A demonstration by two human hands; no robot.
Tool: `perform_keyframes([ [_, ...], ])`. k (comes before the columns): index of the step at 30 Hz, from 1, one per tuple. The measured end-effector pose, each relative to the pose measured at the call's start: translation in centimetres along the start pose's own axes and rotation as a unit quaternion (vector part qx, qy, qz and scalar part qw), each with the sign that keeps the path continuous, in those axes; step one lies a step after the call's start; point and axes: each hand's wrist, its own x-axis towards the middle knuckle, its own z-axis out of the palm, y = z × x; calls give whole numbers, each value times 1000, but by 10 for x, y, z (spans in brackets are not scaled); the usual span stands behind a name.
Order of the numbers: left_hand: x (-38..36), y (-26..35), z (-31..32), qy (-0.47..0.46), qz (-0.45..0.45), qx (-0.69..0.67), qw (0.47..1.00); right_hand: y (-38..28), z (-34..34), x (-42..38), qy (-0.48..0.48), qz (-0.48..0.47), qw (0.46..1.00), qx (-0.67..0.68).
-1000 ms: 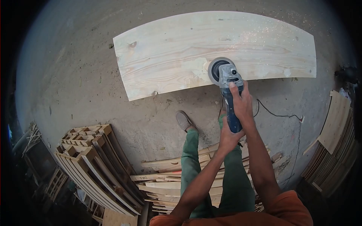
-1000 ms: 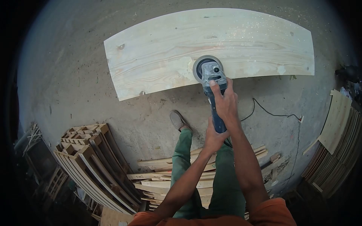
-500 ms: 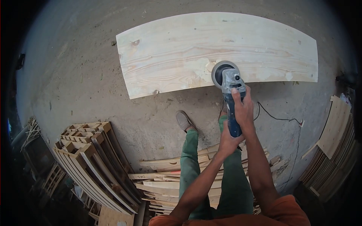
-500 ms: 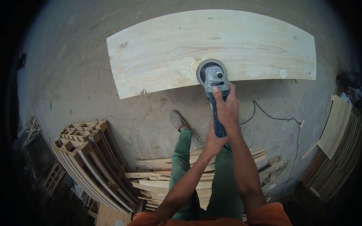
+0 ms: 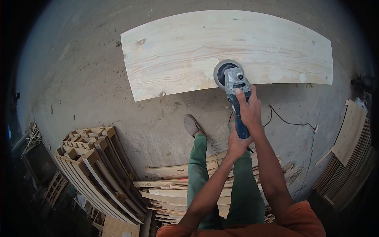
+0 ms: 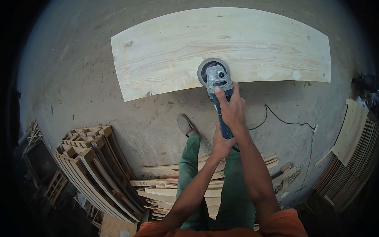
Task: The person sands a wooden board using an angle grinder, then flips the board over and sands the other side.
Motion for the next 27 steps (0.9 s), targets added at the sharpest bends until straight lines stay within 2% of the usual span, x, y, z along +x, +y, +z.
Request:
perform_keyframes([
  [6,-12,-8,1,-1,40,-1,999,4,-4,-14,26,7,999,25],
  [10,0,-15,0,1,34,-2,999,3,3,-1,3,-6,1000,8],
  [13,-4,-12,0,5,38,-23,999,9,0,-9,26,-3,1000,12],
  [16,-9,-9,-3,-22,11,1,1000,3,-3,-14,15,13,999,35],
  [22,12,-16,-4,11,81,-44,996,2,8,-4,8,-7,1000,11],
  [24,-5,-19,-2,3,40,-18,999,5,3,-16,8,-3,1000,17],
  [27,-8,-19,-6,-2,50,7,999,0,3,-16,-3,21,999,33],
])
